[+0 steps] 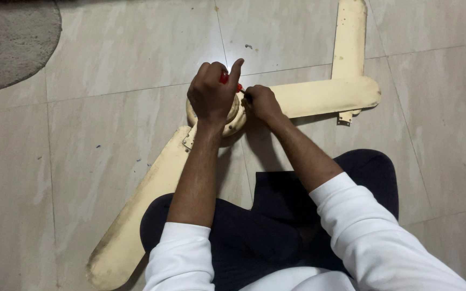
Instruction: The person sits on the floor and uses a red-handled screwdriver to attach three fan blades to the central hub of an electric fan. They sequentially place each blade onto the hub and tighten the screws to secure them.
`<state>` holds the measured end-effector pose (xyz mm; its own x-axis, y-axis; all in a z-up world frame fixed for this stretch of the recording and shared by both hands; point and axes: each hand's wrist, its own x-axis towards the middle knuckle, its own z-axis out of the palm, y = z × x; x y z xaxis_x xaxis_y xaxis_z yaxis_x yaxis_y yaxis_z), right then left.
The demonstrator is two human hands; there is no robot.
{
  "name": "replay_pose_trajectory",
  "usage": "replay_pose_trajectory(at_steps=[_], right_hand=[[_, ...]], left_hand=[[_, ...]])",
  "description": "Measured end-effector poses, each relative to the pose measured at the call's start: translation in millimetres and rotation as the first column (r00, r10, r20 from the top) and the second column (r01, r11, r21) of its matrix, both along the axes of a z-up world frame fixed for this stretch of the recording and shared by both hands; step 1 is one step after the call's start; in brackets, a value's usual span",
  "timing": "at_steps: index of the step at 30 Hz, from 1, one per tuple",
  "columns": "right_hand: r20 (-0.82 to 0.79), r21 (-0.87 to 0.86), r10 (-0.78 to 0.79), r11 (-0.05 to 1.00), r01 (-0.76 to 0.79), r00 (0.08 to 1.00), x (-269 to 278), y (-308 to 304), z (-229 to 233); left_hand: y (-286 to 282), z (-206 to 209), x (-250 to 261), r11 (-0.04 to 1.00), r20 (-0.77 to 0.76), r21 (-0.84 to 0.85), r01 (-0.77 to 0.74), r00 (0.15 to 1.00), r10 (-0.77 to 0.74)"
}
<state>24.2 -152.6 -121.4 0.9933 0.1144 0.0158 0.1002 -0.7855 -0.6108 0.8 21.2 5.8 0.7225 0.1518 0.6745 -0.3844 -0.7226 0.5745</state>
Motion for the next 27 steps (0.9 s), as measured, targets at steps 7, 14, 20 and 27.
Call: replay_pose_trajectory(at_steps=[7, 14, 20, 27], right_hand=[[0.259, -0.041, 0.260, 0.965, -0.259, 0.930, 2.7, -5.6, 4.7], [0.097, -0.122, 0.081, 0.990, -0.069, 0.992, 5.2, -0.9, 2.2], [-0.046, -0.108, 0.060, 0.992, -0.065, 0.997, 16.6, 2.9, -9.9], [0.140, -0.138, 0.168, 0.979, -0.149, 0.976, 11.4, -1.7, -2.3]], left_hand=[[2.8, 0.2, 1.3, 0.998, -0.012, -0.059, -0.019, 1.000, 0.019], [2.2, -3.6, 3.3, 0.999, 0.002, -0.053, -0.007, 1.000, 0.007], [1.3, -3.3, 1.5, 0.999, -0.051, -0.045, 0.011, 0.999, -0.013], [0.5, -4.4, 0.0, 1.000, -0.041, -0.017, -0.001, 0.999, 0.000]])
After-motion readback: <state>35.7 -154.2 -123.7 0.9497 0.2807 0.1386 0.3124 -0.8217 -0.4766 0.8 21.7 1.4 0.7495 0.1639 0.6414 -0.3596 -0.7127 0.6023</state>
